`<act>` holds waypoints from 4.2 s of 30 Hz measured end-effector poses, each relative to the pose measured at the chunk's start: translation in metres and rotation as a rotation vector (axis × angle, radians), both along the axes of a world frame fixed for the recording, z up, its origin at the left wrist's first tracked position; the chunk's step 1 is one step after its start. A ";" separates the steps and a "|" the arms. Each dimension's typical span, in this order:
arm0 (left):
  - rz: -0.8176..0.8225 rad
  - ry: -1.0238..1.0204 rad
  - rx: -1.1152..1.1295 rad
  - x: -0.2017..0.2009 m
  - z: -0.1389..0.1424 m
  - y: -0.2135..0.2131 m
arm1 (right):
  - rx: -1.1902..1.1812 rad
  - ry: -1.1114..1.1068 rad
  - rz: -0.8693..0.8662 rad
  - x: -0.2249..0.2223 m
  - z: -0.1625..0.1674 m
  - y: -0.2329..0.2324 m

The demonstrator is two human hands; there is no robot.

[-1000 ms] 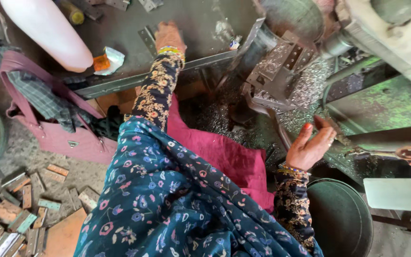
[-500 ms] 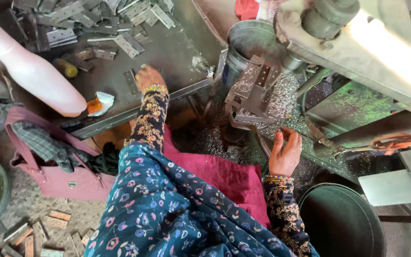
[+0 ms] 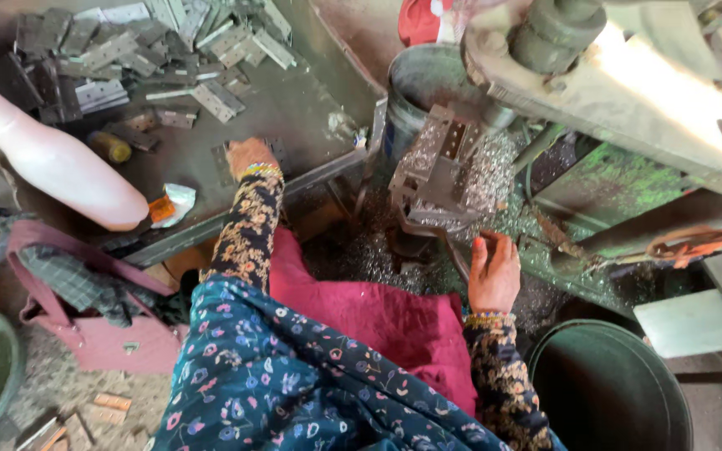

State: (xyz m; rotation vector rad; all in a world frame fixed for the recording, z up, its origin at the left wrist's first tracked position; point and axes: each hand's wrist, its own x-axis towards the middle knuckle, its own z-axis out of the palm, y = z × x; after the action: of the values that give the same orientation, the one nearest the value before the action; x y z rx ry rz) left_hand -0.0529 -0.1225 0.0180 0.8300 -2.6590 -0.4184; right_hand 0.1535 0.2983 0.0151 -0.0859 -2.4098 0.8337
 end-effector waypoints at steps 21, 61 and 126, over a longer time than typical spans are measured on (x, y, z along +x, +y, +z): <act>-1.080 0.183 1.005 0.095 -0.086 0.327 | -0.674 -0.090 0.384 -0.009 -0.048 0.014; -0.779 -0.028 -0.240 0.016 -0.043 0.325 | 0.149 -0.728 -0.107 0.019 -0.121 0.004; -0.783 -0.021 -0.241 0.000 -0.020 0.325 | 0.035 -0.694 0.009 0.001 -0.147 0.020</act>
State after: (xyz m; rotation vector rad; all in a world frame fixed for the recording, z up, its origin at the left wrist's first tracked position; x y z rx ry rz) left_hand -0.0526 0.2022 -0.0025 -0.3081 -2.8804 -0.2449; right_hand 0.1541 0.3187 -0.1319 -0.4099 -3.0653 0.8634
